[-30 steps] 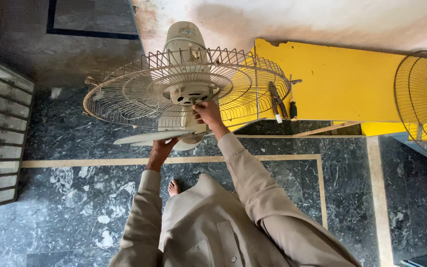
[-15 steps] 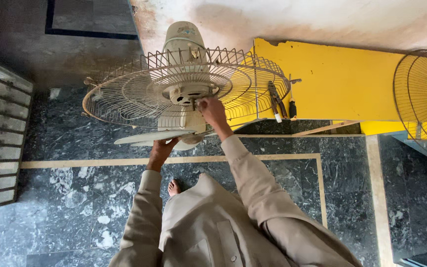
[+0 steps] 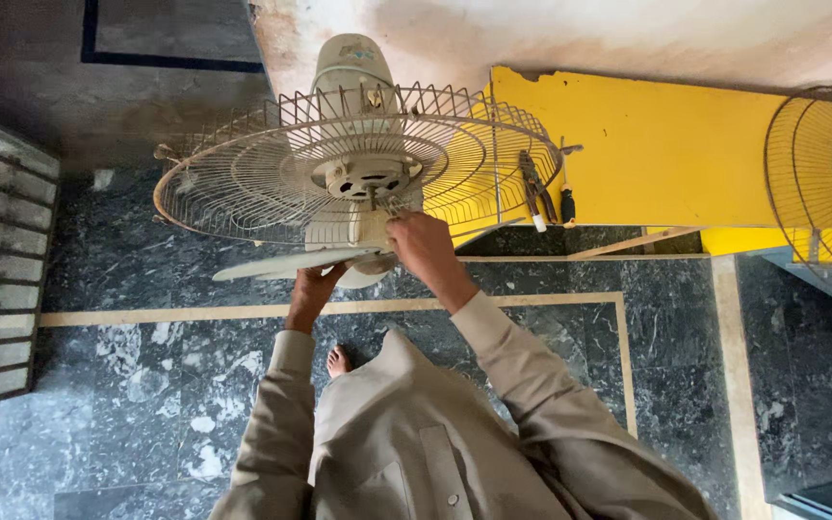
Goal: The person assembles a standing fan by attaching the blades to the motor housing and securing them with a nut. They then place the front wire cage over the blades and tighten the cage nut to complete the assembly.
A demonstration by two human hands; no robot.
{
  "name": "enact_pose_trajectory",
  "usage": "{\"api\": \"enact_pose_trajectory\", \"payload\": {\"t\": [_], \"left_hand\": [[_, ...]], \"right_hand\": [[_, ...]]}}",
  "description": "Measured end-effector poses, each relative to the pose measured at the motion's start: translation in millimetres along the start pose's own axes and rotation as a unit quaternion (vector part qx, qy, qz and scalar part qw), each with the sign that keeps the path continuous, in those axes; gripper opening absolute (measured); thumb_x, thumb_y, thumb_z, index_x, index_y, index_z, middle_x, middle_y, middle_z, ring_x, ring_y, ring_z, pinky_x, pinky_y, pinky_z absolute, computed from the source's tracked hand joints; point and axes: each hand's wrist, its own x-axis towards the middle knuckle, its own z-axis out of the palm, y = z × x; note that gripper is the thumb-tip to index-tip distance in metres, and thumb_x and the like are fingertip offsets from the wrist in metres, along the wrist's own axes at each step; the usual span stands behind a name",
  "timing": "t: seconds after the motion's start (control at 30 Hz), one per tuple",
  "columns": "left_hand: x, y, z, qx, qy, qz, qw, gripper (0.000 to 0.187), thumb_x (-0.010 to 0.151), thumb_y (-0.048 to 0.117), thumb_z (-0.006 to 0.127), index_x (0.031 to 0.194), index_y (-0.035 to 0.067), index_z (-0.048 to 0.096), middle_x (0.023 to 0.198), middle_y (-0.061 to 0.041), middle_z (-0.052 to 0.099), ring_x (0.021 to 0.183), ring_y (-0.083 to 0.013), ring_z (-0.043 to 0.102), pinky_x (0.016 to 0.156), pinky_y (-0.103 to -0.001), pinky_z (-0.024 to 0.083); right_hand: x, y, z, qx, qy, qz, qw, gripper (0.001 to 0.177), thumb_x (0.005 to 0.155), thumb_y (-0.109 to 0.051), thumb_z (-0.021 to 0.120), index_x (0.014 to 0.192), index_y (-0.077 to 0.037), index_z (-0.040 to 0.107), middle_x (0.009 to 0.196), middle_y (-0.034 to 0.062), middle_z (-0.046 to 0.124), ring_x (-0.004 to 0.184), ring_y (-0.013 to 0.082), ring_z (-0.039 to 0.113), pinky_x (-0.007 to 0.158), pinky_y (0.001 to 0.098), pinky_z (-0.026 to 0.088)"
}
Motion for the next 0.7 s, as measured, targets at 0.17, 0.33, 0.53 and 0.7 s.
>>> {"api": "enact_pose_trajectory", "payload": {"t": [0.17,0.33,0.53,0.7], "left_hand": [[-22.1,28.2,8.2,-0.06,-0.006,0.005,0.998,0.017,0.094,0.005,0.075,0.11,0.006,0.077,0.105,-0.002,0.076,0.097,-0.01,0.065,0.094,-0.035,0.051],[-40.7,70.6,13.7,0.171,-0.023,0.182,0.968,0.017,0.099,0.01,0.066,0.114,0.009,0.075,0.118,-0.004,0.078,0.108,-0.0182,0.072,0.121,-0.046,0.038],[-74.9,141.2,23.1,0.08,-0.037,0.235,0.968,0.027,0.096,0.019,0.056,0.114,0.011,0.075,0.119,-0.003,0.077,0.115,-0.0208,0.069,0.12,-0.046,0.034],[-89.7,203.2,22.4,0.179,-0.055,0.282,0.941,0.027,0.089,0.024,0.067,0.11,0.012,0.078,0.116,-0.004,0.078,0.116,-0.0231,0.069,0.119,-0.046,0.033]], "right_hand": [[-1.4,-7.0,0.0,-0.058,-0.087,0.016,0.994,0.008,0.091,-0.002,0.073,0.084,-0.004,0.071,0.083,0.0112,0.071,0.068,0.0212,0.071,0.051,0.0346,0.058],[-9.8,-7.2,-22.8,0.006,-0.038,-0.001,0.999,0.01,0.079,-0.015,0.079,0.076,-0.009,0.072,0.078,0.0086,0.07,0.072,0.0284,0.07,0.061,0.0441,0.055],[-29.2,-30.9,-76.3,0.021,-0.047,0.01,0.999,0.017,0.08,-0.024,0.08,0.082,-0.009,0.072,0.078,0.0087,0.068,0.075,0.0303,0.068,0.063,0.0455,0.054],[-55.3,-42.1,-104.6,0.047,-0.053,0.021,0.997,0.015,0.087,-0.025,0.077,0.089,-0.011,0.073,0.081,0.0074,0.067,0.078,0.0293,0.068,0.068,0.0437,0.055]]}}
